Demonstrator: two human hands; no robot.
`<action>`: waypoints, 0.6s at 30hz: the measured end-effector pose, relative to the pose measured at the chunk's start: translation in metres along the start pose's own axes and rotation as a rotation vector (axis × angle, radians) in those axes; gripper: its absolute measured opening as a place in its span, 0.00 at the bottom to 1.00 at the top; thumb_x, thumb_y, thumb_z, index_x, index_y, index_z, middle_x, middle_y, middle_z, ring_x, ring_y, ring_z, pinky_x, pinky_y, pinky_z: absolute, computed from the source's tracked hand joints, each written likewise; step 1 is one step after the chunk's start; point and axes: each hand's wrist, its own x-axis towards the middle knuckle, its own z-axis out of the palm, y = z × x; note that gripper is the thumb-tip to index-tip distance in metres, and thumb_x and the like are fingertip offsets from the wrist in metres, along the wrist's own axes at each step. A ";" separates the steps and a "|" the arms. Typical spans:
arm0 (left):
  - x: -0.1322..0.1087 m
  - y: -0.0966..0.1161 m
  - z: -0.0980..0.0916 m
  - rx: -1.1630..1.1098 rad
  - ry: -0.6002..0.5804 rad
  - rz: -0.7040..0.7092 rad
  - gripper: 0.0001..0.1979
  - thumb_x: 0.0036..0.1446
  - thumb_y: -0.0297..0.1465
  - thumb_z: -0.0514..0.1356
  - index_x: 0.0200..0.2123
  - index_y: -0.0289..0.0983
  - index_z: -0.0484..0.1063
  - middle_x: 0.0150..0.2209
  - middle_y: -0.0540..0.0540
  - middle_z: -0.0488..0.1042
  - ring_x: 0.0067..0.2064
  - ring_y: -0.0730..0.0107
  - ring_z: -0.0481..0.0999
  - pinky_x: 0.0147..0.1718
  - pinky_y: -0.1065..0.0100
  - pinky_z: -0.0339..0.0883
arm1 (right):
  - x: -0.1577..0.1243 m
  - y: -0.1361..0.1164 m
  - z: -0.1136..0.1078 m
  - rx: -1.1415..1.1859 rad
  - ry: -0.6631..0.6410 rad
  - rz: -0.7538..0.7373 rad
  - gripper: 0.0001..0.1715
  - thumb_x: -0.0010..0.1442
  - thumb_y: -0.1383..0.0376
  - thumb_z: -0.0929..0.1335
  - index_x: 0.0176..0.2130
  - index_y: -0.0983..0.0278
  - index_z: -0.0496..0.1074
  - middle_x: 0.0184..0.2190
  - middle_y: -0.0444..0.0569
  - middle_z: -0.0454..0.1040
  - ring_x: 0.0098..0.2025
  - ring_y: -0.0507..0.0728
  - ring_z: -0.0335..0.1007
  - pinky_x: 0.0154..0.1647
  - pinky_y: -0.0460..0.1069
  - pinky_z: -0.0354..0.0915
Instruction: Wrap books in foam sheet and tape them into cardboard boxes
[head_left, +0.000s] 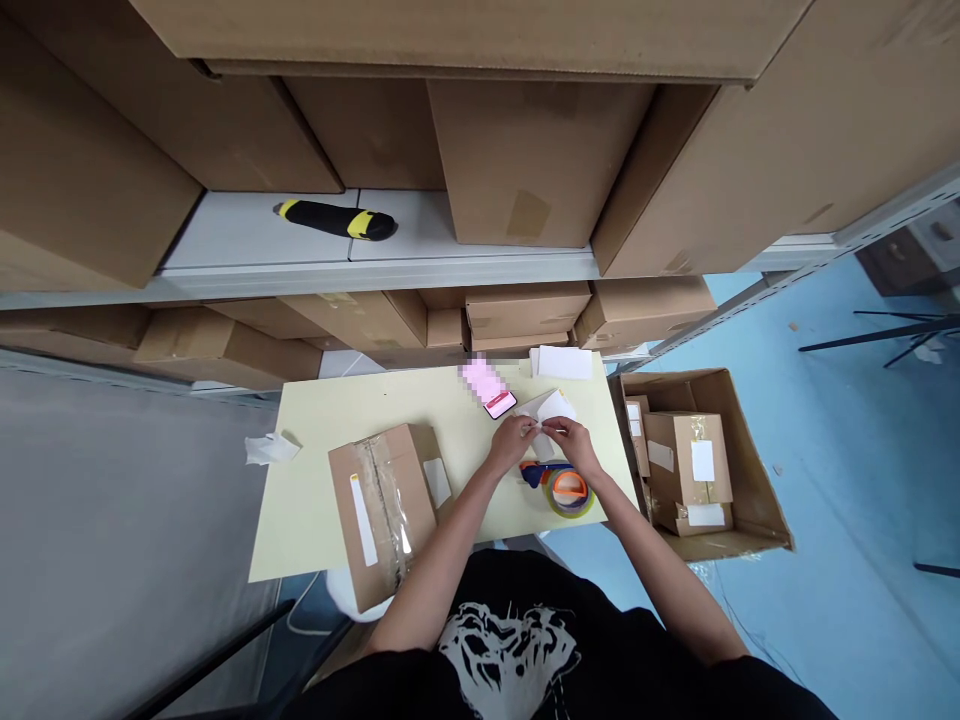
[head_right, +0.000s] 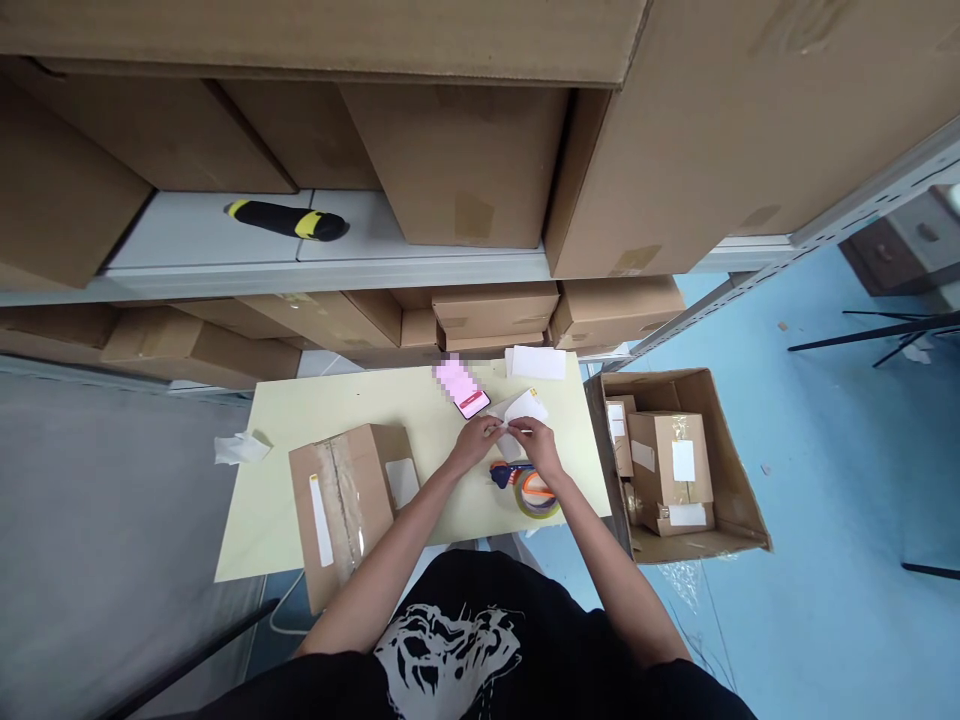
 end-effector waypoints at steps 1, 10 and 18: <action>-0.001 0.000 -0.001 0.004 -0.003 0.002 0.10 0.58 0.31 0.56 0.40 0.38 0.76 0.41 0.46 0.77 0.46 0.66 0.73 0.45 0.68 0.66 | -0.001 -0.001 0.000 0.010 -0.006 0.009 0.19 0.52 0.51 0.67 0.33 0.63 0.75 0.34 0.50 0.79 0.37 0.57 0.75 0.41 0.51 0.69; -0.006 0.002 -0.008 -0.016 -0.024 0.080 0.08 0.56 0.28 0.57 0.37 0.37 0.76 0.44 0.46 0.77 0.48 0.65 0.71 0.48 0.66 0.65 | 0.002 -0.006 -0.005 0.026 -0.056 0.064 0.16 0.50 0.52 0.69 0.31 0.63 0.76 0.30 0.48 0.79 0.34 0.57 0.75 0.39 0.51 0.69; -0.005 0.003 -0.011 -0.099 0.012 0.088 0.08 0.55 0.27 0.57 0.36 0.36 0.75 0.41 0.45 0.77 0.46 0.65 0.72 0.46 0.67 0.65 | -0.007 -0.025 -0.006 0.025 -0.146 0.011 0.16 0.49 0.54 0.71 0.34 0.62 0.74 0.32 0.47 0.78 0.35 0.56 0.74 0.38 0.49 0.69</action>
